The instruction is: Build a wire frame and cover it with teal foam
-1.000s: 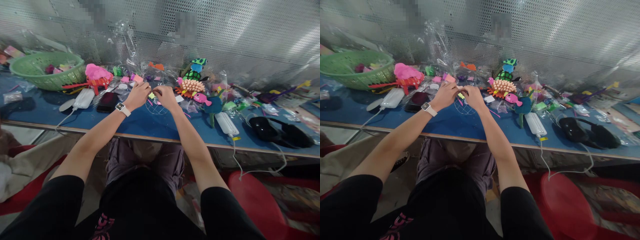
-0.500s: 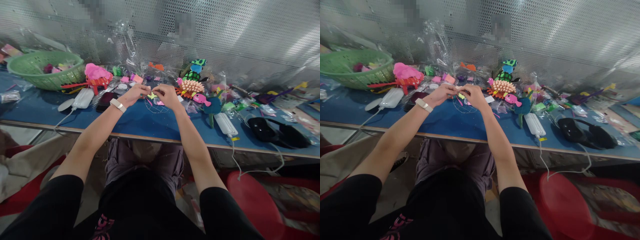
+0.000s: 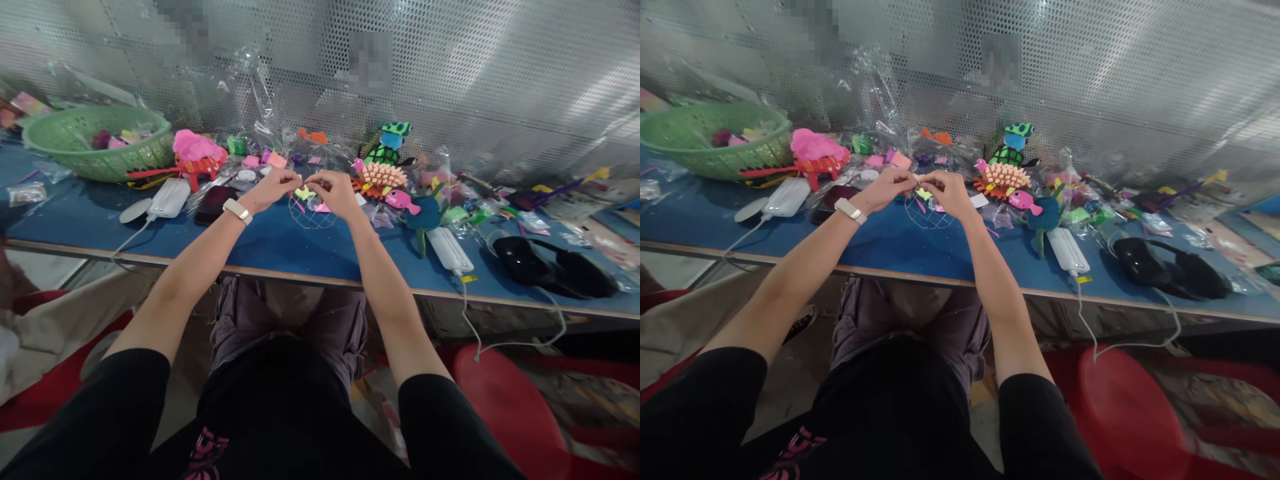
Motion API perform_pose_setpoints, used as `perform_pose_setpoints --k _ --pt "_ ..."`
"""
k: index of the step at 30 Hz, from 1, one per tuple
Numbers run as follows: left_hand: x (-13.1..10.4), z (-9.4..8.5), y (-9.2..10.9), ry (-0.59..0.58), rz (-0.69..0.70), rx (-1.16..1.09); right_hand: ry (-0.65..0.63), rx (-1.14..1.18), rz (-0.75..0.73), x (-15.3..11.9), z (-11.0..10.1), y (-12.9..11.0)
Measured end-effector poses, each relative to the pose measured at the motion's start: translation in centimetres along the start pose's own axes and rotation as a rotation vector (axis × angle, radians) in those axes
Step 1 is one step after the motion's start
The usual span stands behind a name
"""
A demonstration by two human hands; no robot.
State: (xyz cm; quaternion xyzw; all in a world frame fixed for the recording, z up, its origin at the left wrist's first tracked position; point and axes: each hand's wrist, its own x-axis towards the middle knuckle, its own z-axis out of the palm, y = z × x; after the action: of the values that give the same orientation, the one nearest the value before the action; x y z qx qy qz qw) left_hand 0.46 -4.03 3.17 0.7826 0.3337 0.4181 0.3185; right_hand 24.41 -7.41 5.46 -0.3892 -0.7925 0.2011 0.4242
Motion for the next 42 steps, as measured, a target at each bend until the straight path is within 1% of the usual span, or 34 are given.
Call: perform_pose_setpoints --k 3,6,8,10,12,16,20,22,26,29,33,36,42 --pt "0.1 0.3 -0.3 -0.002 -0.023 -0.045 0.032 0.070 0.020 0.3 0.4 0.7" --pt "-0.1 0.6 -0.2 0.022 -0.071 -0.131 0.144 0.142 0.079 0.9 1.0 1.8" --pt "-0.2 0.9 0.0 0.014 -0.095 -0.149 0.230 0.183 0.133 1.3 1.4 2.6" --pt "-0.4 1.1 0.1 0.008 -0.099 -0.140 0.265 0.209 0.161 1.5 1.6 3.3" --pt "-0.4 1.2 0.2 0.036 -0.088 -0.132 0.240 0.225 0.163 1.5 1.6 3.7" --pt "-0.3 1.1 0.2 0.146 -0.063 -0.163 0.155 0.312 0.148 1.3 1.1 3.9" --pt "-0.1 1.0 0.0 0.172 -0.022 -0.194 0.119 0.428 0.180 1.0 0.8 3.9" --pt "-0.1 1.1 -0.1 0.168 -0.010 -0.213 0.123 0.461 0.190 1.0 0.9 4.1" --pt "-0.2 1.4 -0.2 0.148 -0.040 -0.272 0.129 0.498 0.177 1.0 1.3 4.6" --pt "-0.2 1.6 -0.4 0.151 -0.034 -0.293 0.135 0.510 0.175 1.0 1.6 4.7" --pt "0.0 1.8 -0.8 0.176 -0.004 -0.289 0.144 0.516 0.187 1.0 1.6 4.3" --pt "0.0 1.8 -0.9 0.191 0.007 -0.236 0.158 0.523 0.166 0.9 1.6 3.7" --pt "-0.1 1.7 -0.4 0.201 -0.012 -0.176 0.193 0.417 0.106 0.6 1.8 2.8"
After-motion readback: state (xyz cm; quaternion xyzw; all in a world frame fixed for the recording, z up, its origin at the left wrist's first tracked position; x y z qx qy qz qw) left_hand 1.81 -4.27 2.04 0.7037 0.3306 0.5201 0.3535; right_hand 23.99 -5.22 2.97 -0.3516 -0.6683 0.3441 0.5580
